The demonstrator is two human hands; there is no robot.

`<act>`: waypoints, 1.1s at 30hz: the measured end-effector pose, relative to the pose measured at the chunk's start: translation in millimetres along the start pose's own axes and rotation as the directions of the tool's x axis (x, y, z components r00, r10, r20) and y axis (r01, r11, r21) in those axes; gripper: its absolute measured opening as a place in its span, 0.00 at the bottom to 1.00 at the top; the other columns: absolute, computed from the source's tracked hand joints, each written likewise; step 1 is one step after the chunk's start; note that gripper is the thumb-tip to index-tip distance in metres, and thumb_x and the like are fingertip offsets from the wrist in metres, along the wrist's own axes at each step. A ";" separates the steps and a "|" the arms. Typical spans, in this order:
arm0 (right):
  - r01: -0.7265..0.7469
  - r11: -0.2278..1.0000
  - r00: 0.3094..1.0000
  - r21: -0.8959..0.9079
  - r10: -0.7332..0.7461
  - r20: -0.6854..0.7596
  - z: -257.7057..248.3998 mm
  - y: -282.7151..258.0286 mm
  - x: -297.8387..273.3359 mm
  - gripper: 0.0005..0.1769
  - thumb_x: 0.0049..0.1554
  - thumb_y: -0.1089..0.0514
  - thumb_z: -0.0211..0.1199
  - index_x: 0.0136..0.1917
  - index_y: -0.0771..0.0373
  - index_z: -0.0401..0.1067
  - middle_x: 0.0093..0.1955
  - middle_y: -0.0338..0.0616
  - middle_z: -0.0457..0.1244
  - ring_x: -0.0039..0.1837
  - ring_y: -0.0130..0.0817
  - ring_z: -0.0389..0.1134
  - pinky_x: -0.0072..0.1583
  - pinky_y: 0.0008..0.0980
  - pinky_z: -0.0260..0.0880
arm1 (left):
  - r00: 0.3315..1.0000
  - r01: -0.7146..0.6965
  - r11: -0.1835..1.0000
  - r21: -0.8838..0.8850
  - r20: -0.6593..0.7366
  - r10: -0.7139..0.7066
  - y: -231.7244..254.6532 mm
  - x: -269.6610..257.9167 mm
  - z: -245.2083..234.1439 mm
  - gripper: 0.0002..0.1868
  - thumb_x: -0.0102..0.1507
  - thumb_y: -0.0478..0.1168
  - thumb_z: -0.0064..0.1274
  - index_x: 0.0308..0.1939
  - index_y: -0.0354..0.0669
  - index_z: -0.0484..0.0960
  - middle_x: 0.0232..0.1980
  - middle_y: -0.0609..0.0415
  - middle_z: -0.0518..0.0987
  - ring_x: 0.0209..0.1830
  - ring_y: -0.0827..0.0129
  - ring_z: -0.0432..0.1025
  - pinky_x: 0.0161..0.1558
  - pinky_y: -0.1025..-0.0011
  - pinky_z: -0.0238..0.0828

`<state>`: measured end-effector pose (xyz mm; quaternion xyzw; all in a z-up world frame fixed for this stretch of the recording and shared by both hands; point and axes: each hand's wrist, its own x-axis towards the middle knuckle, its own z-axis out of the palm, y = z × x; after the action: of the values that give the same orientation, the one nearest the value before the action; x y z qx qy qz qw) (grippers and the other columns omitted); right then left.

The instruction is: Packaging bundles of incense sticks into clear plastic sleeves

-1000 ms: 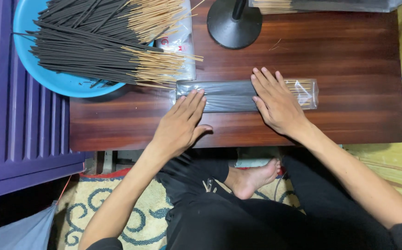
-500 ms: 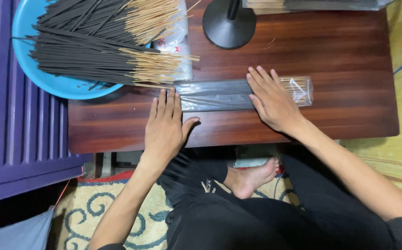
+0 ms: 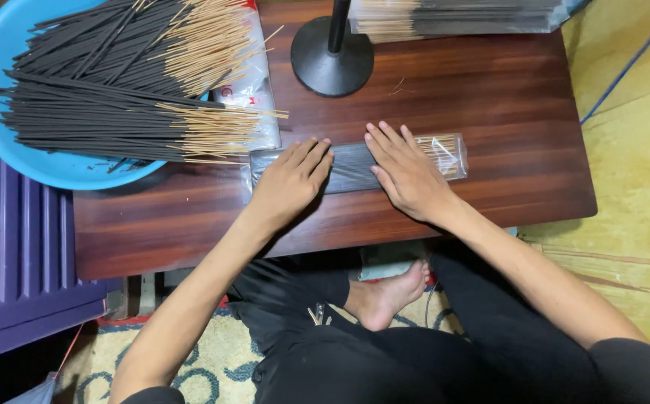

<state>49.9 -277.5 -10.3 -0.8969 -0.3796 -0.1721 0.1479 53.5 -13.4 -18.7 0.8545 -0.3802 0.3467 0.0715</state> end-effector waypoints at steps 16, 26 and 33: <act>0.113 0.994 0.993 -0.013 -0.113 -0.033 7.2 -0.7 -3.2 0.30 0.67 0.50 0.53 0.77 0.66 0.61 0.80 0.54 0.55 0.81 0.48 0.53 0.80 0.51 0.41 | 0.999 0.031 0.999 -0.015 -0.022 -0.032 3.5 -5.9 2.1 0.15 0.66 0.34 0.51 0.56 0.41 0.83 0.59 0.45 0.82 0.60 0.56 0.77 0.64 0.60 0.71; 0.104 0.994 0.994 -0.039 -0.105 -0.032 8.5 0.2 -4.5 0.30 0.67 0.49 0.52 0.79 0.62 0.59 0.81 0.51 0.53 0.82 0.47 0.51 0.80 0.51 0.38 | 0.999 0.011 0.999 0.032 -0.053 -0.009 9.9 6.0 -4.0 0.11 0.67 0.32 0.51 0.52 0.39 0.83 0.55 0.44 0.82 0.57 0.55 0.76 0.61 0.62 0.72; 0.095 0.994 0.995 -0.053 -0.096 -0.011 9.6 0.0 -6.5 0.32 0.68 0.46 0.50 0.80 0.61 0.57 0.82 0.49 0.53 0.83 0.45 0.50 0.81 0.51 0.35 | 0.997 0.046 0.995 0.085 -0.060 -0.041 16.7 6.7 -5.3 0.12 0.67 0.32 0.51 0.53 0.37 0.83 0.53 0.43 0.82 0.55 0.55 0.76 0.57 0.63 0.74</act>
<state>47.5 -277.9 -21.6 -0.8800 -0.4165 -0.1948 0.1187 42.1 -27.1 -12.8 0.8544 -0.3439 0.3858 0.0531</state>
